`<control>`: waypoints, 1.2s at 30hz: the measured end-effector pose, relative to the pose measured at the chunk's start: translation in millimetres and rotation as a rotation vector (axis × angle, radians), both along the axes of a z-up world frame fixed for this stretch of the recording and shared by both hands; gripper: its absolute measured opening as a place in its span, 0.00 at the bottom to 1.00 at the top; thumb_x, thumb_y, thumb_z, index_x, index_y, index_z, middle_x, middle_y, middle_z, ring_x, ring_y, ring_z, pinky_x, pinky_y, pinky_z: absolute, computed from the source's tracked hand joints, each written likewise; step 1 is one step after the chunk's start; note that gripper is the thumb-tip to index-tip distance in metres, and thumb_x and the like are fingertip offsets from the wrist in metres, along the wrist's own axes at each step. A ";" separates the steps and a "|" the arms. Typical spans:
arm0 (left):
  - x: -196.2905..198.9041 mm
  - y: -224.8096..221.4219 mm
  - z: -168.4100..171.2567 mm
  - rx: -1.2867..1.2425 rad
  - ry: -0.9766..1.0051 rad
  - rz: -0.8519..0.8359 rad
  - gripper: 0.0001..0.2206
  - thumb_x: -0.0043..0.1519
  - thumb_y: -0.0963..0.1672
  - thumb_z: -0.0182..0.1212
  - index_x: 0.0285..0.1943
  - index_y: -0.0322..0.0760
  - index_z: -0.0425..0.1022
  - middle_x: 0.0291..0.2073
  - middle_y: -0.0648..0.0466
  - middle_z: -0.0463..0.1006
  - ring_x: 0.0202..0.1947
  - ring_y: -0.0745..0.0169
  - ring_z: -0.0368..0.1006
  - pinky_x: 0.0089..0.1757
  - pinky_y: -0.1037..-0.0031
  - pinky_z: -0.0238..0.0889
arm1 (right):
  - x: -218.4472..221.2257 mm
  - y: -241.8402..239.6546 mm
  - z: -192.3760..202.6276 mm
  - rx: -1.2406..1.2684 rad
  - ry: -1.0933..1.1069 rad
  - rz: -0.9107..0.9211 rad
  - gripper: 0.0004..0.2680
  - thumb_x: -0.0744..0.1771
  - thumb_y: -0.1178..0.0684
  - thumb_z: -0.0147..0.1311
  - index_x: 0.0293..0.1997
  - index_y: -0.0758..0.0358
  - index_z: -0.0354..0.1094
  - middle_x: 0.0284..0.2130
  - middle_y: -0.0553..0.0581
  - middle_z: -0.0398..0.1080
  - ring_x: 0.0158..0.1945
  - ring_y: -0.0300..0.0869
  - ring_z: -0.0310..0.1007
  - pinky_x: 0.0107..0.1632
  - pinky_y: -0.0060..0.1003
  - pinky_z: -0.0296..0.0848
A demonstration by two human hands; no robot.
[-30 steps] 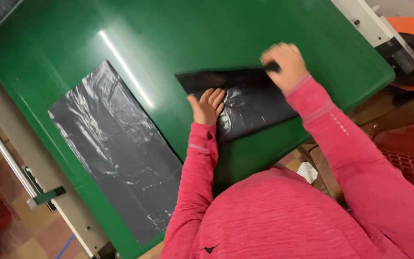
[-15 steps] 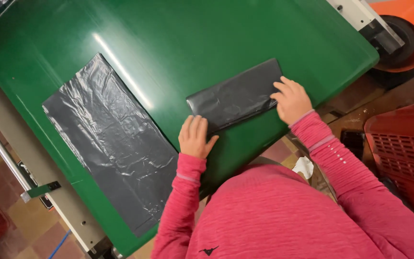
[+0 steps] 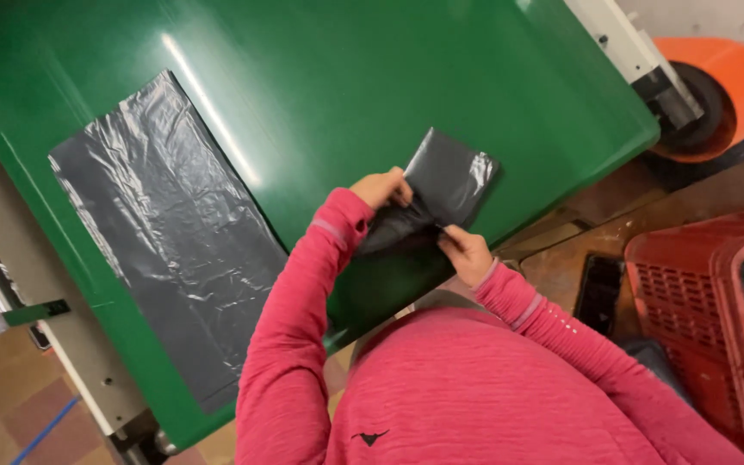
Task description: Folding black plastic bags on a conveyor belt and placing them into a crate.
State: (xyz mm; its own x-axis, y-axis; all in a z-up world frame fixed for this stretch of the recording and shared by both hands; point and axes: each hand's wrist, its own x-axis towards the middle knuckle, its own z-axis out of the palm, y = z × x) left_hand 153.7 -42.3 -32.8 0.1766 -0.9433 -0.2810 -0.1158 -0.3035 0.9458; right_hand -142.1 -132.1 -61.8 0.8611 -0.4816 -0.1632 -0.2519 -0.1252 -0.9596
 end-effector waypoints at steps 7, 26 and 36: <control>-25.5 3.3 45.2 0.252 -0.049 0.426 0.19 0.65 0.54 0.56 0.39 0.34 0.77 0.34 0.45 0.80 0.35 0.50 0.75 0.40 0.67 0.68 | 30.8 -57.4 45.7 0.992 -0.116 -0.364 0.13 0.70 0.57 0.43 0.63 0.59 0.63 0.55 0.55 0.73 0.51 0.45 0.76 0.48 0.43 0.76; -126.3 399.5 100.8 0.350 -1.244 0.801 0.36 0.50 0.55 0.71 0.63 0.31 0.70 0.65 0.40 0.66 0.67 0.33 0.56 0.56 0.37 0.48 | 76.3 187.4 103.5 0.769 -0.206 0.380 0.24 0.68 0.41 0.55 0.70 0.57 0.54 0.64 0.55 0.61 0.72 0.49 0.57 0.66 0.58 0.66; -153.2 444.0 59.1 0.159 -1.414 0.529 0.05 0.58 0.44 0.62 0.41 0.47 0.73 0.37 0.60 0.70 0.45 0.58 0.68 0.36 0.66 0.61 | 80.5 226.8 73.0 0.806 -0.059 -0.090 0.19 0.70 0.37 0.49 0.62 0.57 0.58 0.56 0.55 0.63 0.64 0.49 0.63 0.58 0.59 0.72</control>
